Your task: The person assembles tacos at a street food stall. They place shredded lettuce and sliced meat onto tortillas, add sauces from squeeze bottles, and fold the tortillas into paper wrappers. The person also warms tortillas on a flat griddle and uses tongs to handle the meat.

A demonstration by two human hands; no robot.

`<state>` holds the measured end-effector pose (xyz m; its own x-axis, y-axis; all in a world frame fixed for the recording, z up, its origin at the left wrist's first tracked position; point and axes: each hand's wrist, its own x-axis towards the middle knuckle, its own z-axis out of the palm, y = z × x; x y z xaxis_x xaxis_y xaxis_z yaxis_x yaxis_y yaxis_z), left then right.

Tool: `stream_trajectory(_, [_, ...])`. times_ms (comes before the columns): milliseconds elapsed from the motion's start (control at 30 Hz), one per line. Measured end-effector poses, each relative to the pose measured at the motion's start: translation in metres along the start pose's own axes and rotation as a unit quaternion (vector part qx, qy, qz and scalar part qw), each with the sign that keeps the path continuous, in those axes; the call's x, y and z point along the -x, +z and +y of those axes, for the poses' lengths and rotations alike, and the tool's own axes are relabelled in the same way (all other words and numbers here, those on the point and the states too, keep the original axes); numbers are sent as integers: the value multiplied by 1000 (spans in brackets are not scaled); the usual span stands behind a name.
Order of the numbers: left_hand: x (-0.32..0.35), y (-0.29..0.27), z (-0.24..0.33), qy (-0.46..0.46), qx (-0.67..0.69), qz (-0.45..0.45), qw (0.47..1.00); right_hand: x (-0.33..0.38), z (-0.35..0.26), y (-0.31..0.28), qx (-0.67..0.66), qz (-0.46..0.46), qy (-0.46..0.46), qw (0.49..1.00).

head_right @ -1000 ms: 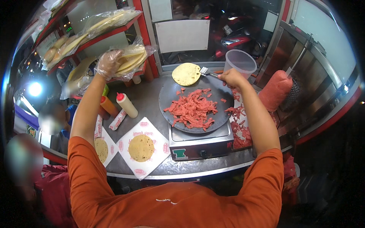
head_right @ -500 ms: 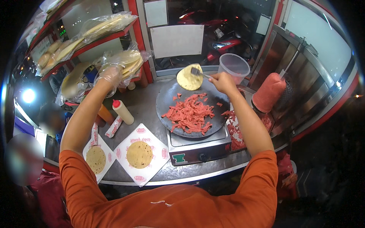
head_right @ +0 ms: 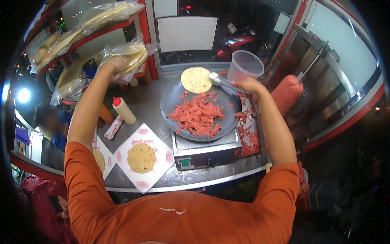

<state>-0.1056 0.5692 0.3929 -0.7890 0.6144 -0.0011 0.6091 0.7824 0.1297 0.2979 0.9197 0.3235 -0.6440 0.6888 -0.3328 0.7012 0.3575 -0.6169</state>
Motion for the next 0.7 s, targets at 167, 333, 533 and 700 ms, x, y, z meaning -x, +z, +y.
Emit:
stream_trajectory(167, [-14,1,-5,20,31,38,999,-9,-45,19,151,208,-305,917])
stream_trajectory(333, [-32,2,-13,30,57,60,996,47,-68,-5,260,207,-372,867])
stream_trajectory(533, [-38,4,-20,70,77,98,990,33,-12,-14,88,127,-79,985])
stream_trajectory(700, [-9,14,-28,164,110,196,961,-18,-14,30,-88,-45,-14,995])
